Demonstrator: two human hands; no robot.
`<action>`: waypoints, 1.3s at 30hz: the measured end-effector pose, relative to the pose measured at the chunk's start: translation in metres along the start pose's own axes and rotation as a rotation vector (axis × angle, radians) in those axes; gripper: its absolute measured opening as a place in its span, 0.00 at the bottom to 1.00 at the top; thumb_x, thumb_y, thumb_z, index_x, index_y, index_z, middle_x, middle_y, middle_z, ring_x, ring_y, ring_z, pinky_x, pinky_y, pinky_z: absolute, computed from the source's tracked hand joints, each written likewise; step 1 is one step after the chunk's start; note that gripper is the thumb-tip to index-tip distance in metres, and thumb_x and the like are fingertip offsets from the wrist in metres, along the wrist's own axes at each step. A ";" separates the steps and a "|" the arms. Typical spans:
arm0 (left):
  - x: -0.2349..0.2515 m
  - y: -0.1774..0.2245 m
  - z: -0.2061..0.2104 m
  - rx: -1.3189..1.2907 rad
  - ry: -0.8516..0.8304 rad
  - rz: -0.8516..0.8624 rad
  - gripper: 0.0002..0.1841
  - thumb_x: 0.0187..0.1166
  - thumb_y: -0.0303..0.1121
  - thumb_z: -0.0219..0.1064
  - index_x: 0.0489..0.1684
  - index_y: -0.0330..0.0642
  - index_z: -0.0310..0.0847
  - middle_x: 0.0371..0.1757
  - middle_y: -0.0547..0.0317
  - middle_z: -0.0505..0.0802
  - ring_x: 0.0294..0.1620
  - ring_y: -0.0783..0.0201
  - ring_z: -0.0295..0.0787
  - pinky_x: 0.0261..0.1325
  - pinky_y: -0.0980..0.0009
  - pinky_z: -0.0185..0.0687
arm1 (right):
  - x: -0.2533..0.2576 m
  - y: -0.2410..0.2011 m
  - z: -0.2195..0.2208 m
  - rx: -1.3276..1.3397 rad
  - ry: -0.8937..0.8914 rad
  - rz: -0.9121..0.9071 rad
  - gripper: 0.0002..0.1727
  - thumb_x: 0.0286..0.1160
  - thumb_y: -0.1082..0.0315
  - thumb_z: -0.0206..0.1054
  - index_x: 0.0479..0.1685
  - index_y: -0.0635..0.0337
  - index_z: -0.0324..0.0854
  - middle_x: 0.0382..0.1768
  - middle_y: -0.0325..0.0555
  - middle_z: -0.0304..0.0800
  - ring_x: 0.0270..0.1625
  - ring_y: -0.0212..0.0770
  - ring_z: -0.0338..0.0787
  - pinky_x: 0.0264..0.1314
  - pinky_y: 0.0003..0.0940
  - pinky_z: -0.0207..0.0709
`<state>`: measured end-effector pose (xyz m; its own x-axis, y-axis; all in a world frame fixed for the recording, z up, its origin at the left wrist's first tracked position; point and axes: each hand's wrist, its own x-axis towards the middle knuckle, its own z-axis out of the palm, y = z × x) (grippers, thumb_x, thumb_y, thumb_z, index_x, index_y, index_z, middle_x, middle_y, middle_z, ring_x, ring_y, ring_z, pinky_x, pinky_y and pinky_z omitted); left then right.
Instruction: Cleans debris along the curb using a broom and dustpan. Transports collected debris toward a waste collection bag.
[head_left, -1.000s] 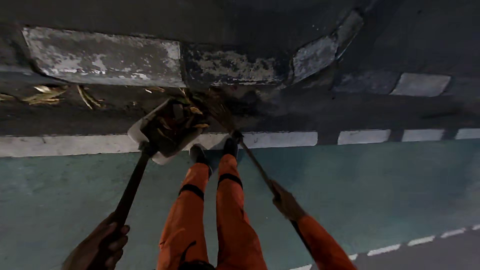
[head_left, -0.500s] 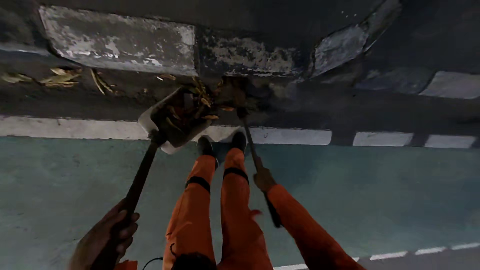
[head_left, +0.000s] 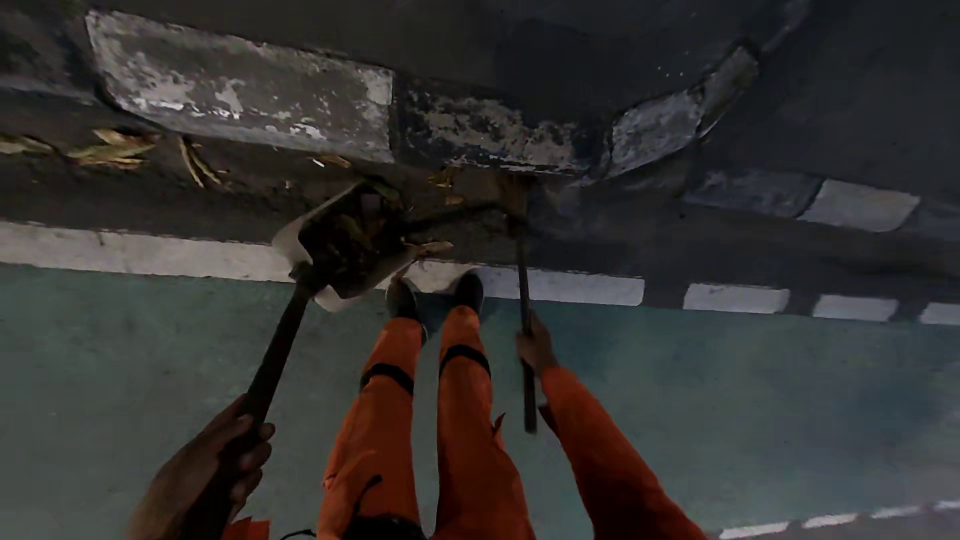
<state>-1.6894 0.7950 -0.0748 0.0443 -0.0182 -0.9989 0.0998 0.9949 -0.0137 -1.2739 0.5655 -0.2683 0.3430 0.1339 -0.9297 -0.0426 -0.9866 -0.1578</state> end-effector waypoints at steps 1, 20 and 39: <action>0.000 0.000 0.000 -0.005 -0.013 0.004 0.18 0.93 0.37 0.34 0.74 0.60 0.62 0.33 0.62 0.86 0.12 0.74 0.78 0.09 0.79 0.75 | 0.026 -0.017 0.019 0.060 -0.007 0.007 0.42 0.81 0.71 0.61 0.95 0.50 0.44 0.57 0.64 0.82 0.35 0.51 0.86 0.36 0.48 0.85; 0.002 -0.005 0.007 -0.009 0.036 0.014 0.19 0.94 0.36 0.34 0.75 0.60 0.63 0.31 0.61 0.86 0.12 0.74 0.77 0.08 0.81 0.72 | -0.069 0.089 -0.044 -0.489 -0.025 0.064 0.44 0.82 0.70 0.61 0.97 0.46 0.42 0.62 0.65 0.88 0.55 0.61 0.92 0.62 0.57 0.83; -0.002 -0.005 0.020 0.019 0.081 0.016 0.18 0.96 0.36 0.34 0.76 0.58 0.63 0.30 0.62 0.84 0.11 0.75 0.75 0.07 0.81 0.70 | -0.133 0.112 -0.055 -0.505 -0.135 0.110 0.43 0.82 0.69 0.60 0.97 0.42 0.44 0.50 0.63 0.92 0.43 0.59 0.93 0.52 0.57 0.85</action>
<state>-1.6699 0.7881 -0.0720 -0.0350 0.0061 -0.9994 0.1181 0.9930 0.0020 -1.2731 0.4319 -0.1443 0.2368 0.0055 -0.9715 0.3973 -0.9131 0.0917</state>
